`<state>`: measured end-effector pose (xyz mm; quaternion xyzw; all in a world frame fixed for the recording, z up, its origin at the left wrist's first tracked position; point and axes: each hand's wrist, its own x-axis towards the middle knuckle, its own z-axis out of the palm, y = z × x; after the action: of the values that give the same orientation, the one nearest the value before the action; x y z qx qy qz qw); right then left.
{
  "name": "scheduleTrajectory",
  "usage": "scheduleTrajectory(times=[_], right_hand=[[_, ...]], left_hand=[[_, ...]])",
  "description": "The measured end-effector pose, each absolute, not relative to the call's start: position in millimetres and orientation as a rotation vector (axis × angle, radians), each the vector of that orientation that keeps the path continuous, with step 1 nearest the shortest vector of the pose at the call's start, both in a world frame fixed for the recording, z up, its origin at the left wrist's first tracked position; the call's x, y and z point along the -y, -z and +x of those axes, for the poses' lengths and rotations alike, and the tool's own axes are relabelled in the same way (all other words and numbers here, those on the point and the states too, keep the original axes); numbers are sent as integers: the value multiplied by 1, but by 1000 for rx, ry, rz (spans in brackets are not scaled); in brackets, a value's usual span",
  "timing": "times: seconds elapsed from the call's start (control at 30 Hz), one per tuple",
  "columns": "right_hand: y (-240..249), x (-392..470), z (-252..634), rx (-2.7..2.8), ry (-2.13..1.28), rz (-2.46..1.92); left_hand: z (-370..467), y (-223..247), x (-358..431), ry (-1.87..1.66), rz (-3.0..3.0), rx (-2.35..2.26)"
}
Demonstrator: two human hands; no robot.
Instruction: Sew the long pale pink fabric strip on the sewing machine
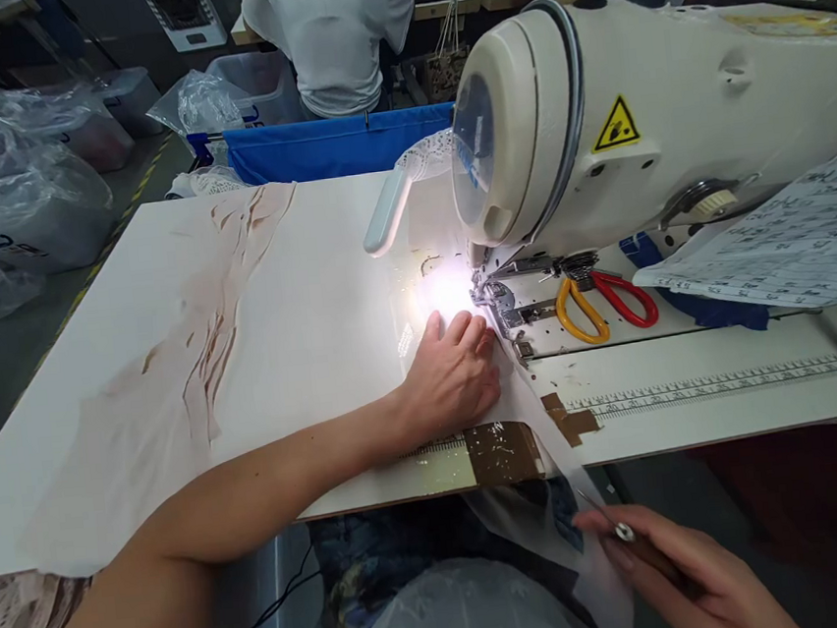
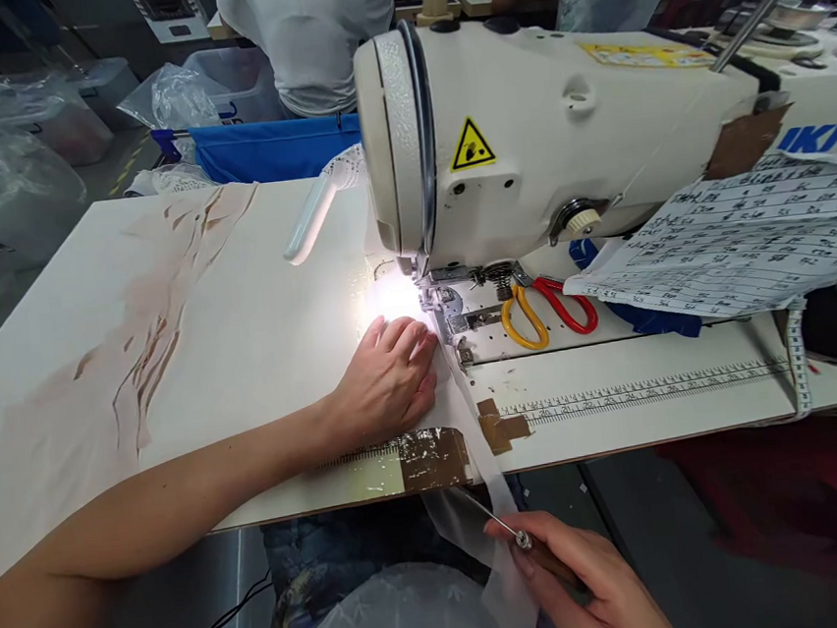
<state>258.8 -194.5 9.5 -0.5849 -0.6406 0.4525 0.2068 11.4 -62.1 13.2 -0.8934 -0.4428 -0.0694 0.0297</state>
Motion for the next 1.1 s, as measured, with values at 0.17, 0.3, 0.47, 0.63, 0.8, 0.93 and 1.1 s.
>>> scheduleTrajectory(times=[0.17, 0.3, 0.47, 0.63, 0.8, 0.93, 1.1], right_hand=[[-12, 182, 245, 1729, -1289, -1528], [-11, 175, 237, 1738, -1248, -1491], [-12, 167, 232, 1754, -1223, -1499], [-14, 157, 229, 1838, -1180, -1492], [-17, 153, 218, 1734, -1152, -1527], [-16, 156, 208, 1550, -1233, -1589], [-10, 165, 196, 1108, -1676, -1482]], left_hand=[[11, -13, 62, 207, -2753, 1371], [11, -13, 62, 211, -2752, 1369], [12, -13, 62, 192, -2755, 1367], [12, -7, 61, 279, -2736, 1351], [14, -4, 58, 333, -2652, 1306], [16, -7, 53, 253, -2594, 1313], [15, -10, 51, 224, -2566, 1297]])
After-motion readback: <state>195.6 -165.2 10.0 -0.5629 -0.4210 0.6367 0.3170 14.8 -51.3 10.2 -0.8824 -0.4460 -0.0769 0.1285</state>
